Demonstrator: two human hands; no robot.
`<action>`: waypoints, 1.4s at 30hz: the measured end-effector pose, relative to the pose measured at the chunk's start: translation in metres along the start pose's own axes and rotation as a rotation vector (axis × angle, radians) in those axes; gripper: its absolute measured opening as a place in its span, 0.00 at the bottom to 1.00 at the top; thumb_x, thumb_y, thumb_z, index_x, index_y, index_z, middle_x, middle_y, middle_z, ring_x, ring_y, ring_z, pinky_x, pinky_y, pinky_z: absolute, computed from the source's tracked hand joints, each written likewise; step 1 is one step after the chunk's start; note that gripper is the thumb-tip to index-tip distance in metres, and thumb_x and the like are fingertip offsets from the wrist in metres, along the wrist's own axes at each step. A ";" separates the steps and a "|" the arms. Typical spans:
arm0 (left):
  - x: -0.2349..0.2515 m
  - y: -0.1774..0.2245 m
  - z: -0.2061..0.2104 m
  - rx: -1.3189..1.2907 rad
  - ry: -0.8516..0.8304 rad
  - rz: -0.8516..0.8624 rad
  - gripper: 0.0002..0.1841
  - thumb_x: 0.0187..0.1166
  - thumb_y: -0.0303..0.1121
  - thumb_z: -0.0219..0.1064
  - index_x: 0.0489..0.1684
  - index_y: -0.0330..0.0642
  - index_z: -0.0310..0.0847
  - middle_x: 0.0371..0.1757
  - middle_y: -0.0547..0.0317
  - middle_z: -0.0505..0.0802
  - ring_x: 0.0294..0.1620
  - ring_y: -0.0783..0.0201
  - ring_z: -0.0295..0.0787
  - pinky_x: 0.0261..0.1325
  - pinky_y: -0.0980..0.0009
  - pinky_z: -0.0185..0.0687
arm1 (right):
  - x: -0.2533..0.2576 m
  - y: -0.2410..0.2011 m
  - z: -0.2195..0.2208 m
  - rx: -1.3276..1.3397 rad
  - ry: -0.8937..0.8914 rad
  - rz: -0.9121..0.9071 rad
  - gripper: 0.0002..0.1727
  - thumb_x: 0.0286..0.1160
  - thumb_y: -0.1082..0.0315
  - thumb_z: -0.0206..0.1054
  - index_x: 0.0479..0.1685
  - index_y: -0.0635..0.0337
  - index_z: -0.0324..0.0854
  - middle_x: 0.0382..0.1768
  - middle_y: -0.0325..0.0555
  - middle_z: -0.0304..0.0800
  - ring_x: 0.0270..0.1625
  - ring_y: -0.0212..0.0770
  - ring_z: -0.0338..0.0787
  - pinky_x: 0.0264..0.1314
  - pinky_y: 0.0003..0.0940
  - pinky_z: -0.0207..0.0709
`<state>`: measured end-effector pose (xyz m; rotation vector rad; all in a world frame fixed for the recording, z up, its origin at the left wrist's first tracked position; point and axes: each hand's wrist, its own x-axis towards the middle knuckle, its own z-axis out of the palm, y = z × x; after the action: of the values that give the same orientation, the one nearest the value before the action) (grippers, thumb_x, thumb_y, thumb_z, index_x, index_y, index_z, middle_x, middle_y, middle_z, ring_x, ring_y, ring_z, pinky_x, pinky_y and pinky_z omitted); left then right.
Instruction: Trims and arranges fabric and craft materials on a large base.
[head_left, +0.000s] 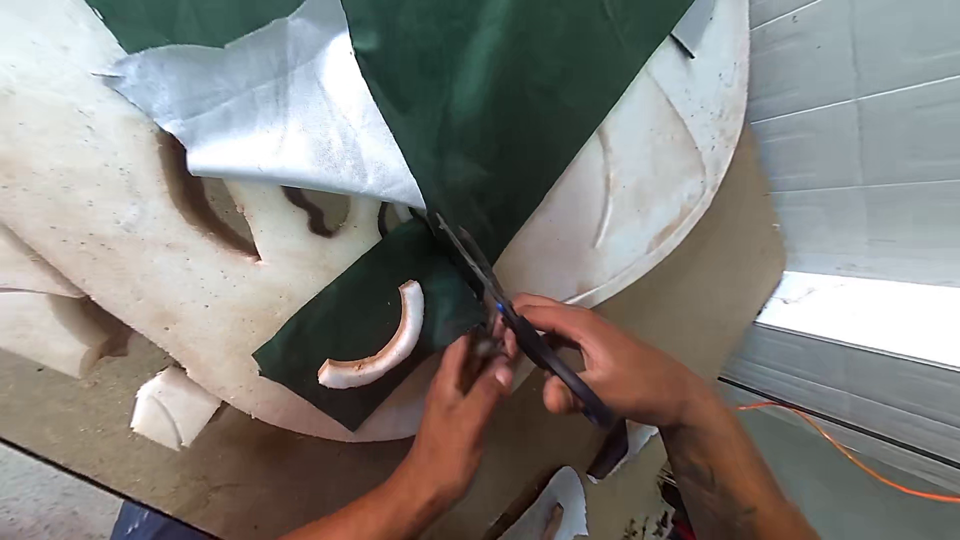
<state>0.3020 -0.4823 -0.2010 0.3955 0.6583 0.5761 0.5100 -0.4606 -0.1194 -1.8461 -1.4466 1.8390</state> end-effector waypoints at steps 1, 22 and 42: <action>-0.018 0.008 -0.009 0.119 -0.088 -0.018 0.36 0.85 0.39 0.64 0.88 0.28 0.55 0.78 0.42 0.81 0.70 0.52 0.87 0.73 0.52 0.87 | -0.011 0.007 0.004 -0.006 0.056 0.002 0.39 0.55 0.20 0.70 0.53 0.42 0.88 0.57 0.31 0.85 0.53 0.30 0.86 0.48 0.30 0.85; -0.069 0.142 -0.078 1.612 -0.026 0.721 0.13 0.68 0.53 0.76 0.41 0.61 0.95 0.81 0.44 0.80 0.89 0.38 0.61 0.88 0.39 0.59 | -0.053 -0.026 0.168 0.419 1.057 0.086 0.18 0.86 0.55 0.61 0.59 0.56 0.87 0.44 0.40 0.95 0.41 0.37 0.94 0.43 0.39 0.90; -0.009 0.177 -0.120 1.888 -1.194 0.992 0.13 0.86 0.42 0.60 0.42 0.52 0.93 0.68 0.61 0.91 0.82 0.58 0.77 0.84 0.56 0.71 | 0.003 -0.150 0.414 1.499 1.356 -0.175 0.21 0.87 0.62 0.61 0.73 0.62 0.79 0.36 0.52 0.91 0.25 0.38 0.86 0.27 0.34 0.83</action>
<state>0.1500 -0.3314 -0.1935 2.6684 -0.4748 0.3229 0.0882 -0.5857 -0.1121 -1.2879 0.2857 0.5950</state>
